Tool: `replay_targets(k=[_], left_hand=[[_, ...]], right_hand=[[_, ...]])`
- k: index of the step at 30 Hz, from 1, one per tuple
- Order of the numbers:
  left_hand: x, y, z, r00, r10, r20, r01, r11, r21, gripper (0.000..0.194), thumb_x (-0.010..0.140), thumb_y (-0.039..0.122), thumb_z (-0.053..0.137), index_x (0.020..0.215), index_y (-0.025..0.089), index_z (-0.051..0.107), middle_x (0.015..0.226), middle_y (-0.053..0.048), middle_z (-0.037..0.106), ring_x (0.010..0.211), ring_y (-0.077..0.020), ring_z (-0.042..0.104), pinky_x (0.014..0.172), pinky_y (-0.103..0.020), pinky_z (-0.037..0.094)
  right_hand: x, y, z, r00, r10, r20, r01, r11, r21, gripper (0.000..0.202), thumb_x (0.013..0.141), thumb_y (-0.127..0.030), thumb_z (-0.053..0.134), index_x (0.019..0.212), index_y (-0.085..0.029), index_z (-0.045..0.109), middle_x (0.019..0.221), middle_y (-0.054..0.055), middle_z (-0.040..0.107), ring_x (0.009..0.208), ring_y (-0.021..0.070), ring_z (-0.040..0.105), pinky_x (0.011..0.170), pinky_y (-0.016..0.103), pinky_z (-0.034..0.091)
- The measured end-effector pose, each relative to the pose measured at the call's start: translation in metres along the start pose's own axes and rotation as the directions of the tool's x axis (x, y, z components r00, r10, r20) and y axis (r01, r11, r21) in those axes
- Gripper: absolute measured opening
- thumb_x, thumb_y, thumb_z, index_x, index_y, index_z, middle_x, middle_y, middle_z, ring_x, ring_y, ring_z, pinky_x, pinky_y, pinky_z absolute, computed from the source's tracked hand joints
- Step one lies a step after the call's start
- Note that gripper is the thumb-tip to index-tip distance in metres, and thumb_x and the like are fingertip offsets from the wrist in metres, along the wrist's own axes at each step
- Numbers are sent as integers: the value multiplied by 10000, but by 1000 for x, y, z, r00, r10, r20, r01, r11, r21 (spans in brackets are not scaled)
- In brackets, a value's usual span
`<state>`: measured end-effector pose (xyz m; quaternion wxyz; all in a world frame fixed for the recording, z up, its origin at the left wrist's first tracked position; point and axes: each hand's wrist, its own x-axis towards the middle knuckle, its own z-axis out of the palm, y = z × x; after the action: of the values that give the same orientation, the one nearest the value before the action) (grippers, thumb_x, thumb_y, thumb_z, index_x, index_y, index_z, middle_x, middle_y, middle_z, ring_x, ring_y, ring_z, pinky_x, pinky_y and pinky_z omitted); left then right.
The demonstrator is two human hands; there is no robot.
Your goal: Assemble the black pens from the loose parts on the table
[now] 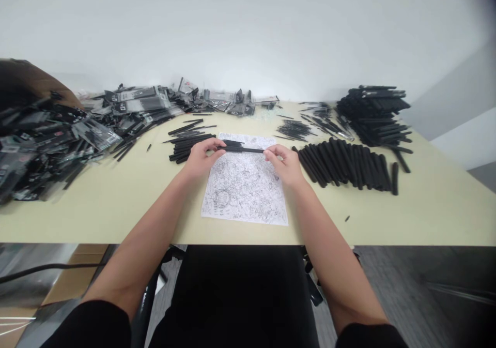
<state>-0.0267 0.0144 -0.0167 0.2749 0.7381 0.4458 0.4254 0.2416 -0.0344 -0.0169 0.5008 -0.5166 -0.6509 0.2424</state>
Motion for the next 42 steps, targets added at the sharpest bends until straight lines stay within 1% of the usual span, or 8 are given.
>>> replay_targets(k=[5,12,15,20,26,30,35,42], left_hand=[[0,1,1,1000,16,0,-16,1000,-4,194,809,366,671,933,225,718,875,-33,708,853,-196,637,848,-355,481],[-1,3,1,999,-33,-19,33,999,13,215,834,380,651,948,214,726,817,-29,681,806,-187,619,771,-330,475],[-1,3,1,999,-33,-9,33,999,-3,213,826,382,664,945,217,727,834,-32,690,820,-191,624,780,-334,482],[0,2,1,1000,23,2,-23,999,-23,188,811,360,674,919,215,724,841,-37,700,825,-191,627,847,-359,489],[1,2,1,1000,16,-1,-16,1000,-17,185,823,370,660,909,218,722,871,-39,718,814,-191,631,835,-362,498],[0,3,1,1000,21,7,-21,999,-39,185,816,373,671,902,218,725,890,-42,725,825,-192,638,850,-366,502],[0,3,0,999,28,25,-28,999,-16,203,802,379,689,921,220,729,851,-34,712,830,-191,640,866,-364,499],[0,6,0,1000,5,19,-4,999,-32,201,823,386,657,908,216,722,883,-46,723,828,-197,642,839,-362,510]], right_hand=[[-2,1,0,1000,21,-2,-21,1000,-14,432,901,-520,528,606,-210,587,654,23,628,662,157,568,643,298,438],[-1,4,3,997,-28,-77,28,1000,1,262,787,-418,658,979,-240,653,809,16,664,697,152,578,529,261,404],[-1,3,2,997,-25,-76,24,1000,-16,210,828,-427,609,873,-227,656,776,24,666,711,157,593,547,263,419],[-2,1,1,1000,-5,-24,4,999,-50,422,909,-517,508,633,-211,600,620,21,616,626,145,565,582,280,437],[-1,5,3,996,-27,-81,27,1000,-9,279,789,-465,668,955,-240,655,782,11,660,668,147,579,523,258,402],[0,3,2,997,-38,-66,36,999,-39,252,835,-472,604,815,-224,647,734,17,657,682,152,587,574,269,430],[-2,1,1,1000,23,1,-23,996,-82,467,904,-545,490,585,-211,561,577,14,591,574,135,527,583,280,425],[0,7,4,999,3,-33,-3,1000,7,283,812,-478,639,950,-231,637,764,1,634,659,141,558,571,268,414]])
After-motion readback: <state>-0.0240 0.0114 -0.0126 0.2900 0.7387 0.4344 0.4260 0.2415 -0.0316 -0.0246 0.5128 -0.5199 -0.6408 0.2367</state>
